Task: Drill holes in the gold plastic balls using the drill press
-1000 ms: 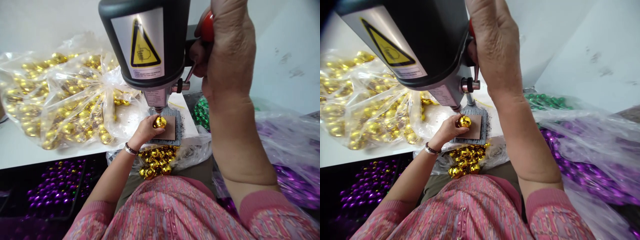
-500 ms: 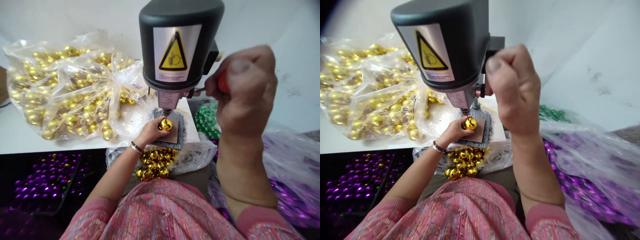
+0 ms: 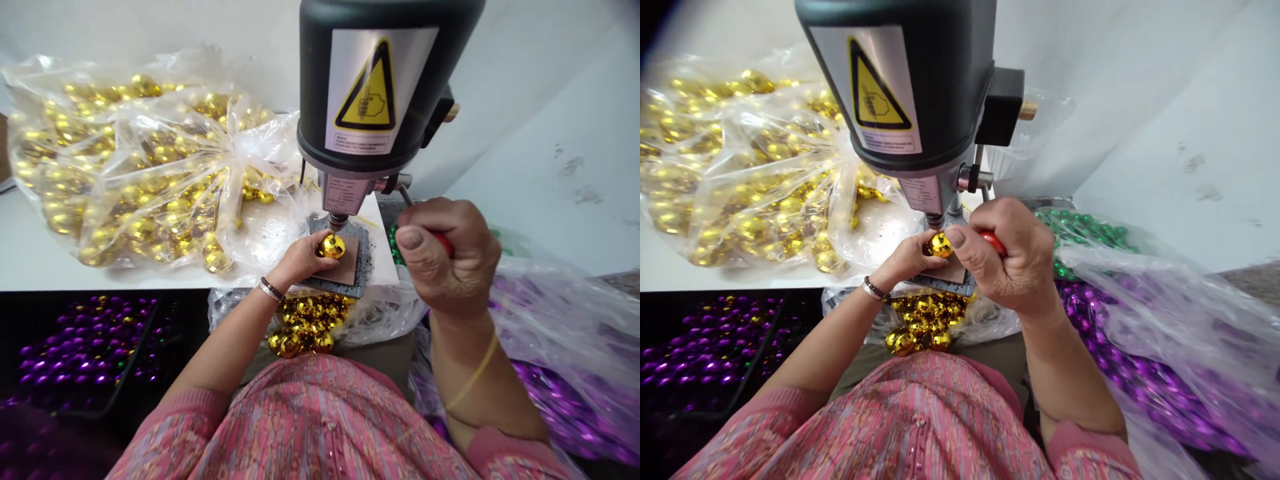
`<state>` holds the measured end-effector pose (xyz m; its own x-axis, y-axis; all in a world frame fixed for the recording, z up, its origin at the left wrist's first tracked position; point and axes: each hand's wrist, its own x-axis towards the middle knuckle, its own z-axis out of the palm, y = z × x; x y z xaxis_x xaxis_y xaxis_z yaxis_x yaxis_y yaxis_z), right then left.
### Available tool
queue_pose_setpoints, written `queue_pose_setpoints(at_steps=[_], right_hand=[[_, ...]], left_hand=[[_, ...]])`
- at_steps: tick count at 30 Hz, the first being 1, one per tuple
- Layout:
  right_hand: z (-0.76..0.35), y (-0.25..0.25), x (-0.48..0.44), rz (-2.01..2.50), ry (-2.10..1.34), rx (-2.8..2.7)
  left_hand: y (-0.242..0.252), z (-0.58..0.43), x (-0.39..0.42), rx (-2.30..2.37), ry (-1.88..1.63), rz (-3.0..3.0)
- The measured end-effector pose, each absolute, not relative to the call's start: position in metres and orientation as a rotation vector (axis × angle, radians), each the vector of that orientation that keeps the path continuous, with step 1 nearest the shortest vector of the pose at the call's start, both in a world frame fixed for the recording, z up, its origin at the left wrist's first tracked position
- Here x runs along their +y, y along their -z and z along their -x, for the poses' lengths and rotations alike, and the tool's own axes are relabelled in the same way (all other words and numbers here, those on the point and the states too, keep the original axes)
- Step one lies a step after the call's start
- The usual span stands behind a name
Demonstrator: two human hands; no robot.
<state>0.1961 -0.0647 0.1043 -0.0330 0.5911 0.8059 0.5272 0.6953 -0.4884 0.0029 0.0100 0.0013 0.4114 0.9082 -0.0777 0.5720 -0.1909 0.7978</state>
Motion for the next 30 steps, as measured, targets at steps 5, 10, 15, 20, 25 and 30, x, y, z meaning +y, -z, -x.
queue_pose_setpoints(at_steps=[5,10,15,20,25,30], right_hand=[[-0.198,-0.088,-0.057,0.808,0.076,-1.687],[-0.192,-0.075,-0.053,0.775,0.165,-1.616],[-0.186,-0.07,-0.05,0.755,0.216,-1.553],[-0.184,-0.065,-0.047,0.739,0.241,-1.501],[-0.184,-0.05,-0.044,0.705,0.223,-1.531],[-0.179,-0.073,-0.044,0.79,0.201,-1.391]], left_hand=[[-0.007,-0.002,0.008,1.251,-0.521,-1.896],[-0.006,-0.002,0.007,1.26,-0.514,-1.905],[-0.006,-0.003,0.006,1.276,-0.504,-1.931],[-0.005,-0.002,0.006,1.278,-0.514,-1.928],[-0.004,-0.001,0.006,1.27,-0.538,-1.929],[-0.007,-0.003,0.004,1.311,-0.511,-1.927]])
